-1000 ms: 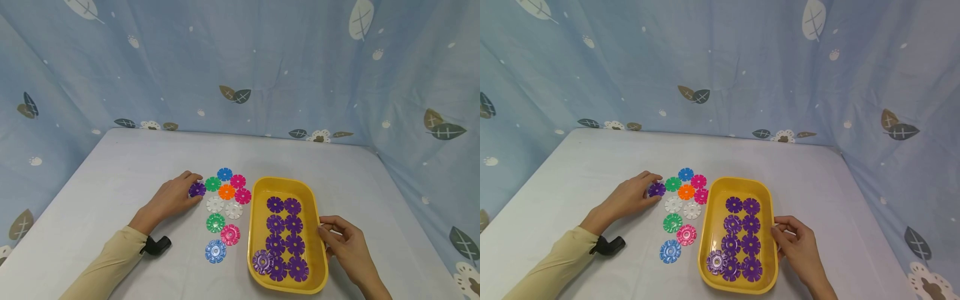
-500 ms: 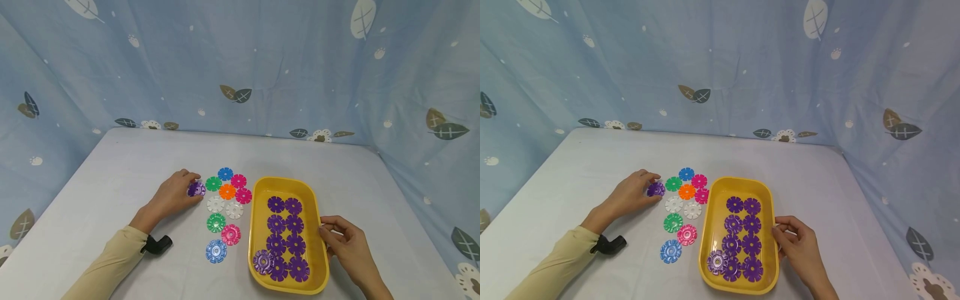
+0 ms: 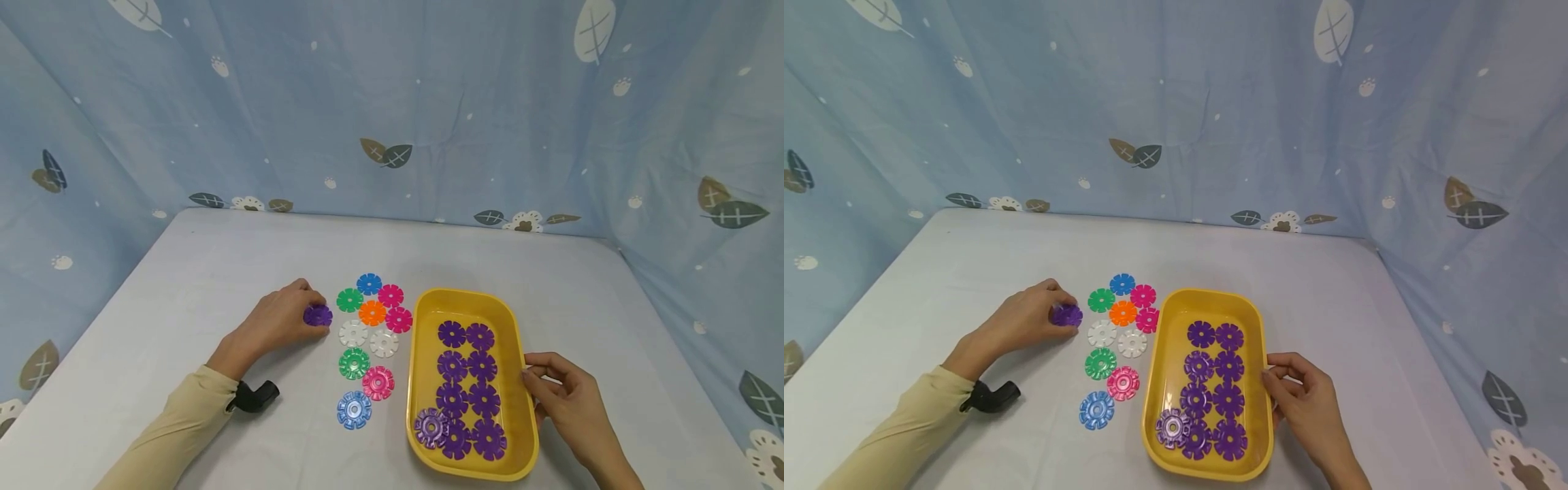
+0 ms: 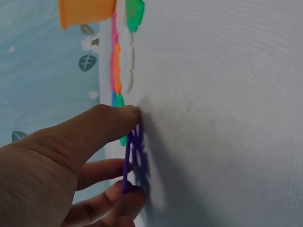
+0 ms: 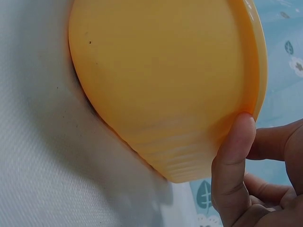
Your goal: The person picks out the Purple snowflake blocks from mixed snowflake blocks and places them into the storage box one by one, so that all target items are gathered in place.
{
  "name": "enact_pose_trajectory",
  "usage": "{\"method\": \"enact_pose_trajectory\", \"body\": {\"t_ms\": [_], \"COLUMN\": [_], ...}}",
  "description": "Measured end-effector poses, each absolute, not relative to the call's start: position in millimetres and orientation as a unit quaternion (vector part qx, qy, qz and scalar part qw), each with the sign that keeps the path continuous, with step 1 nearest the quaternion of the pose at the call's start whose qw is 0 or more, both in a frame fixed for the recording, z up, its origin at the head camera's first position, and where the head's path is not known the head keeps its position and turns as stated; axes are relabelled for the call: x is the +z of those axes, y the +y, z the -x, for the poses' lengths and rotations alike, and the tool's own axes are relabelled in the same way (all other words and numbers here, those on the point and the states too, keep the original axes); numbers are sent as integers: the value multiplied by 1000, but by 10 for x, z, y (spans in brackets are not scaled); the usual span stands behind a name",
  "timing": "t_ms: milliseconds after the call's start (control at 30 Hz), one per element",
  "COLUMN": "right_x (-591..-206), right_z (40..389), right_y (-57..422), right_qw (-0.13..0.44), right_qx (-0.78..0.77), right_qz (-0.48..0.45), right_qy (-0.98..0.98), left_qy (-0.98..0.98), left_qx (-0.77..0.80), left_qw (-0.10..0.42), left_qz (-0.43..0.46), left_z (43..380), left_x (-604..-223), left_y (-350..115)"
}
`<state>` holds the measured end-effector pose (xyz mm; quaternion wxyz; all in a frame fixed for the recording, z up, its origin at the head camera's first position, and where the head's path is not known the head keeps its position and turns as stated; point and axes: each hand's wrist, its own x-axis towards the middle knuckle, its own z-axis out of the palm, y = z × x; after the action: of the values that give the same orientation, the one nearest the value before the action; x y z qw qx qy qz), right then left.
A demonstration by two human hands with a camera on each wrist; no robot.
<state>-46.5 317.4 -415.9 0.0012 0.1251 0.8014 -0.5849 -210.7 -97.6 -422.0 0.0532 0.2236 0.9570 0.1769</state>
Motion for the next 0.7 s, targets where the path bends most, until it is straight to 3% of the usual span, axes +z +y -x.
{"method": "enact_pose_trajectory", "body": {"t_ms": [200,700], "right_x": [-4165,-4169], "right_z": [459,455], "right_y": [3173,3177], "right_qw": [3,0], "right_qx": [-581,-580], "right_qz": [-127,-123], "right_qy": [804,806], "left_qy": [958,958], "left_qx": [167,161], "left_qw": [69,43], "left_qz": [-225,-232], "left_z": [2096,1958], "left_x": [-4196,-4173], "left_y": [-984,-1083]}}
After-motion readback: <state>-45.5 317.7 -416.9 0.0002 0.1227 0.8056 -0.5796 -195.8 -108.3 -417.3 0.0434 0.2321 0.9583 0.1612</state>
